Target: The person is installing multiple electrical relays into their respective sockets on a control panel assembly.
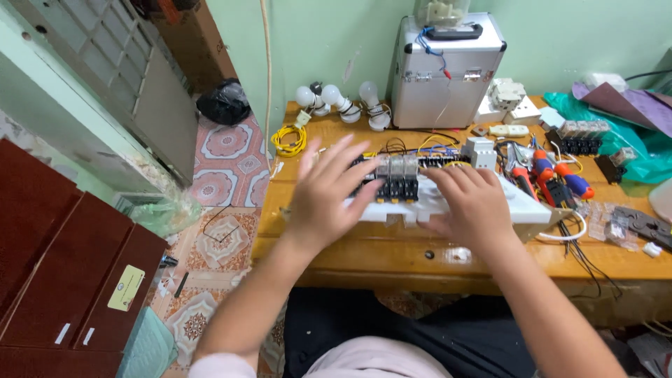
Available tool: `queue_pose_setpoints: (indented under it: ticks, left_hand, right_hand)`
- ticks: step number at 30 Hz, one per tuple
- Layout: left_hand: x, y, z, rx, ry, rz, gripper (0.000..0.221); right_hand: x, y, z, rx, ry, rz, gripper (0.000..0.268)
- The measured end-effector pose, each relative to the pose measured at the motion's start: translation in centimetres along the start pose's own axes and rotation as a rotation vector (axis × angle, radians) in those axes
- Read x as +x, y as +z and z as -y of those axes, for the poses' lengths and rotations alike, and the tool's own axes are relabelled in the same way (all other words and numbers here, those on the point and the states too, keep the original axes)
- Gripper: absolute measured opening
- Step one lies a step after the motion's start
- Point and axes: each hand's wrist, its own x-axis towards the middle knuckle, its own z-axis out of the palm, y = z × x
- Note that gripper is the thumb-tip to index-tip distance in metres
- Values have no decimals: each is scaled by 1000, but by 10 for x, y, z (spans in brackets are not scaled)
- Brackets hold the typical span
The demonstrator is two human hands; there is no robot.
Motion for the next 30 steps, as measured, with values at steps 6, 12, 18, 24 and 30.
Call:
queue_pose_setpoints:
  ticks: [6,12,18,24,30]
  left_hand:
    - [-80,-40,30,-110,-436,-294,30]
    - [-110,7,35,-883,-929,-255,97]
    - [-107,31,33,-995,-845,-298,87]
    - [-130,43,47,-1088,-897,-374,96]
    - [-141,50,53,-998,-922,-408,95]
  right_hand:
    - [-34,-56,-2,67,211,-152,73]
    - [-86,-41,-23,341,690,-310,44]
    - [-110,-3,-54,720,705,-493,42]
    - [-107,-3,-54,655,675,-482,50]
    - [-122,-46,-106,571,917,-577,46]
